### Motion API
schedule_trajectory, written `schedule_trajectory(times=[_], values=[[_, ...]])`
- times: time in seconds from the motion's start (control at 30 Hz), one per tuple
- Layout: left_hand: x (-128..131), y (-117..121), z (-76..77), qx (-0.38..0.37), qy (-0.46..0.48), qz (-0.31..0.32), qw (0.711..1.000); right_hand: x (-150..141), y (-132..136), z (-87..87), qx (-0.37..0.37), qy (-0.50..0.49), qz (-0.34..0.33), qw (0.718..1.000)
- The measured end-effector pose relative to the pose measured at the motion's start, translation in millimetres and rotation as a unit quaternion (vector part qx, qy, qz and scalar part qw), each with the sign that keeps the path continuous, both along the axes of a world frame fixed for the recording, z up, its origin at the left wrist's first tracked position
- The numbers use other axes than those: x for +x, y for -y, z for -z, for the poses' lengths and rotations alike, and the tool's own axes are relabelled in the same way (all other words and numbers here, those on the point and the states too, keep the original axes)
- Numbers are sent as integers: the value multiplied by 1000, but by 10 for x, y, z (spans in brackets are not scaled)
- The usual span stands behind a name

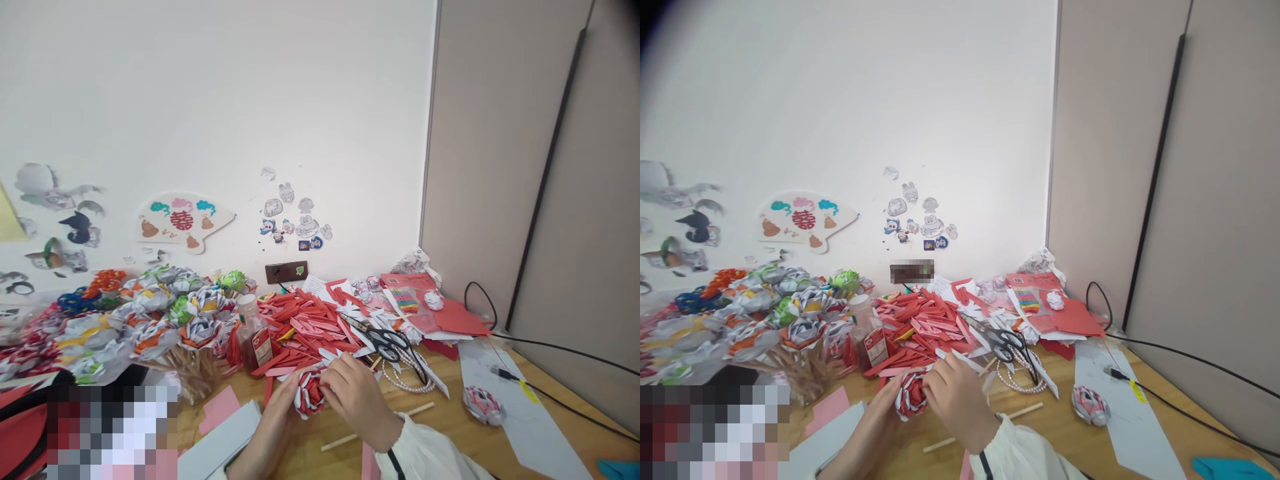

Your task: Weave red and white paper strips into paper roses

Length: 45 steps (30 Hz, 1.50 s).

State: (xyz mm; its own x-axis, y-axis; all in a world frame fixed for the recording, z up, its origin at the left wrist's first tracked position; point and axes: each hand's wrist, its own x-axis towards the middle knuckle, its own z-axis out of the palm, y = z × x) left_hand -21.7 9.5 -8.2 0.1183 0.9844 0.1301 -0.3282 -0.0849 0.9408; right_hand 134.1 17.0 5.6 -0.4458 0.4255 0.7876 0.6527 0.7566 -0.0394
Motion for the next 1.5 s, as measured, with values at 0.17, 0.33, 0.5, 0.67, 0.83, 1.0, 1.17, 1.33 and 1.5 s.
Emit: schedule_trajectory(times=[0.17, 0.33, 0.5, 0.67, 0.83, 1.0, 1.17, 1.33, 1.5], values=[[38, 12, -2, 2, -19, -19, 1000, -17, -3, 8, 32, 20, 9, 999], [68, 21, 35, -2, -20, -24, 1000, -15, -8, 27, 56, 61, 24, 996], [41, 9, 27, -5, -10, -16, 1000, 10, 15, -24, 41, 24, 10, 999], [27, 13, -3, -5, 40, 8, 999, 1, -12, -10, 66, 38, 17, 997], [59, 34, -55, -11, 68, 27, 997, 5, -28, 6, 69, 31, 4, 997], [-5, 75, -97, -22, 94, 47, 994, 79, 10, -76, -8, -16, -75, 997], [-54, 46, -16, -23, 108, 52, 993, 89, -13, -72, -21, 12, -98, 995], [-33, 32, -2, -20, 104, 43, 993, 51, -20, -49, -1, 22, -76, 997], [5, 53, -83, -16, 101, 36, 994, 42, -20, -50, 5, 37, -69, 997]])
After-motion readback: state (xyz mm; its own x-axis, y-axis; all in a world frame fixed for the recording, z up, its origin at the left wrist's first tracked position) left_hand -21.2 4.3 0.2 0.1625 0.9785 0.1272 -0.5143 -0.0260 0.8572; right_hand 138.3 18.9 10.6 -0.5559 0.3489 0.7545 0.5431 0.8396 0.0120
